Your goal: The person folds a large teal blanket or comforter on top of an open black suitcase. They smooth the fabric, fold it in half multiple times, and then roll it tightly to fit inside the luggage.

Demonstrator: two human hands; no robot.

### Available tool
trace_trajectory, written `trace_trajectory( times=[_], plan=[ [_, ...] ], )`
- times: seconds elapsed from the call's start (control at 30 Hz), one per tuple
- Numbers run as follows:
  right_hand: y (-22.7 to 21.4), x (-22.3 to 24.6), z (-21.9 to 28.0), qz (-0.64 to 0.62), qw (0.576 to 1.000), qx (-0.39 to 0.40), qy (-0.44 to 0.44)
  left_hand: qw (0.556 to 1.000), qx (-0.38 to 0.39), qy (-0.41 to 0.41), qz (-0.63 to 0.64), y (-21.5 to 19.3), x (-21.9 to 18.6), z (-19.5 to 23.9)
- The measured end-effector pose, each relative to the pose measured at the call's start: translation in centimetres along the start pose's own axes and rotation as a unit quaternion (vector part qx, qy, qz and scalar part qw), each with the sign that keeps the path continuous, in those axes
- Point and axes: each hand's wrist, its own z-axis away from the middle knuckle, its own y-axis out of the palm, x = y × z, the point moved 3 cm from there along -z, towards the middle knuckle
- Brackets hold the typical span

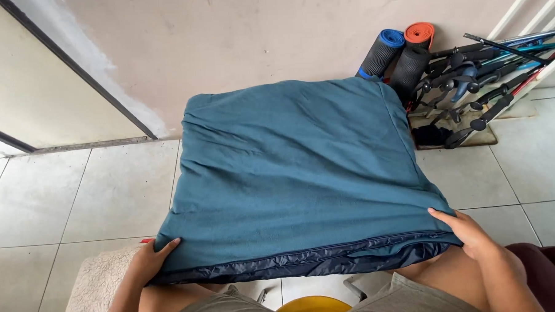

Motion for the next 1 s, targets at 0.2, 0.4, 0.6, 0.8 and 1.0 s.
trace_trajectory(
  times=[0.2, 0.4, 0.6, 0.8, 1.0],
  plan=[
    [-3.5, -1.0, -0.5, -0.170, 0.983, -0.006, -0.074, 0.986, -0.044, 0.026, 0.161, -2.8, -1.9, 4.9],
    [-7.0, -2.1, 2.5, 0.111, 0.990, -0.003, 0.082, 0.974, 0.014, 0.225, 0.008, 3.1, 10.4, -1.0],
    [-16.4, -12.2, -19.1, 0.582, 0.803, -0.116, 0.059, 0.943, 0.202, 0.236, 0.116, -0.7, 2.5, 5.1],
    [11.0, 13.8, 2.3, 0.562, 0.785, -0.020, -0.259, 0.991, -0.016, -0.007, 0.133, -0.4, -4.2, -3.4],
    [38.3, 20.9, 2.8, 0.556, 0.609, 0.223, -0.520, 0.988, -0.117, 0.001, 0.105, 9.0, -7.6, -7.8]
  ],
)
